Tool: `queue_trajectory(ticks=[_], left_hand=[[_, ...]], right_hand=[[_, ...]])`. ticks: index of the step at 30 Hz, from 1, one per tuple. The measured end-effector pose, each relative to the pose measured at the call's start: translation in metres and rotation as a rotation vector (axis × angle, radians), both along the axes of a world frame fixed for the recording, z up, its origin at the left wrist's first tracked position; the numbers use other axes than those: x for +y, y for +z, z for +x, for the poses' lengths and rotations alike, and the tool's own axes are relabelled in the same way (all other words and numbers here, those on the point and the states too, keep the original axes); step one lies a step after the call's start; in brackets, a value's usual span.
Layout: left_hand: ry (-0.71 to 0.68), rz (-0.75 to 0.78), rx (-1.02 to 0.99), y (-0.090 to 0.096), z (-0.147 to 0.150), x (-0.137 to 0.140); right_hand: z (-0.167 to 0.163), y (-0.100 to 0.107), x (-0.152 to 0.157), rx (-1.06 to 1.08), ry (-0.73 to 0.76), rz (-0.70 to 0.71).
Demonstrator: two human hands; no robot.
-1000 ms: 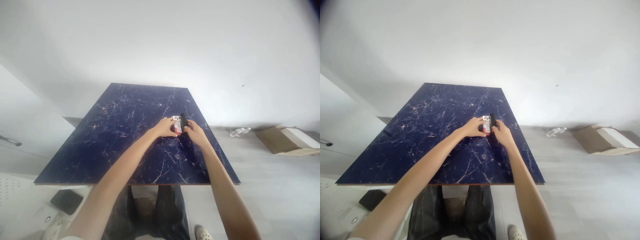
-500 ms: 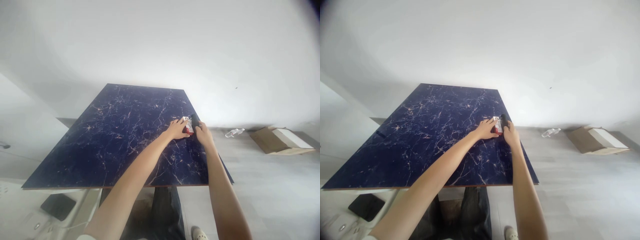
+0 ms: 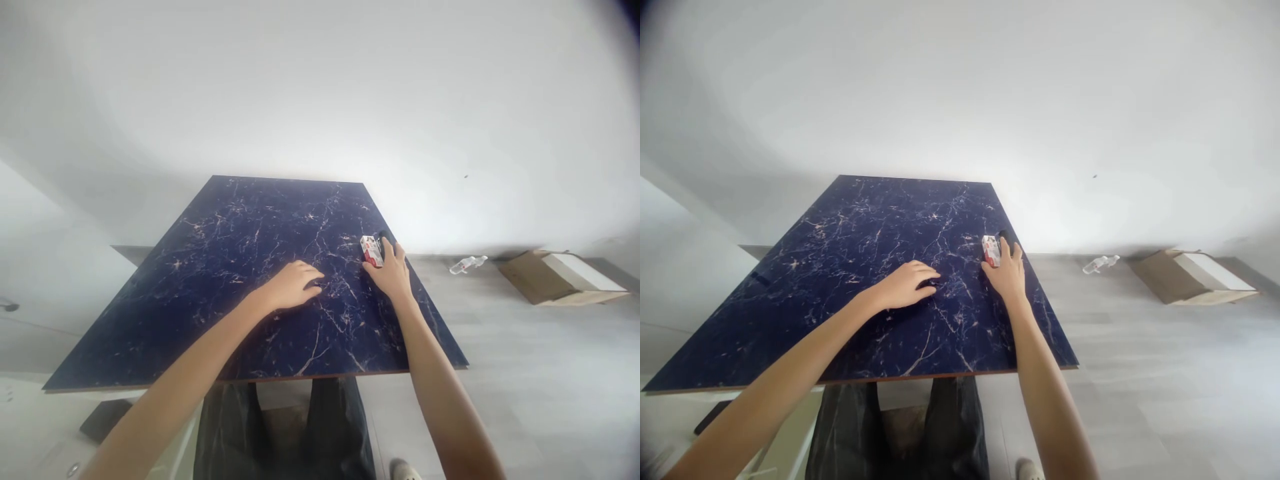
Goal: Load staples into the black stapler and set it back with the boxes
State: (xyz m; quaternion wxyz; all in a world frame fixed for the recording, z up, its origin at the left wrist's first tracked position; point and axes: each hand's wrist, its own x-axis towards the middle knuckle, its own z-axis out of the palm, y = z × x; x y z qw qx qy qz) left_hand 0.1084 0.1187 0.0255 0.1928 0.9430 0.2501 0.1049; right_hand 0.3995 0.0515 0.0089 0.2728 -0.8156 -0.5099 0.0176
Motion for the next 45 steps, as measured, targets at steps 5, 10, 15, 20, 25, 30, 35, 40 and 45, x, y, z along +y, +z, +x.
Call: queue_trajectory(ticks=[5, 10, 15, 20, 25, 30, 35, 40, 45], left_hand=[[0.116, 0.057, -0.173, -0.009, -0.024, 0.002], [0.149, 0.084, -0.274, -0.009, -0.029, 0.002], [0.15, 0.134, -0.299, -0.006, -0.032, 0.003], [0.137, 0.147, -0.286, -0.006, -0.032, 0.001], [0.13, 0.175, -0.286, -0.007, -0.032, 0.001], [0.12, 0.167, -0.274, -0.009, -0.03, 0.002], [0.123, 0.168, -0.278, -0.009, -0.029, 0.001], [0.127, 0.16, -0.28, -0.01, -0.031, 0.001], [0.119, 0.169, -0.274, -0.011, -0.031, 0.001]], right_hand=[[-0.003, 0.002, 0.005, -0.031, -0.023, -0.119], [0.002, 0.01, 0.007, -0.093, -0.042, -0.159], [0.002, 0.012, 0.005, -0.155, -0.029, -0.145], [-0.002, 0.0, 0.001, -0.147, -0.069, -0.083], [0.0, -0.005, 0.001, -0.137, -0.036, -0.093], [0.0, -0.006, 0.002, -0.141, -0.046, -0.093], [-0.001, -0.002, 0.01, -0.188, -0.013, -0.074], [-0.001, 0.0, 0.02, -0.269, 0.005, -0.125], [-0.004, 0.001, 0.022, -0.294, -0.02, -0.14]])
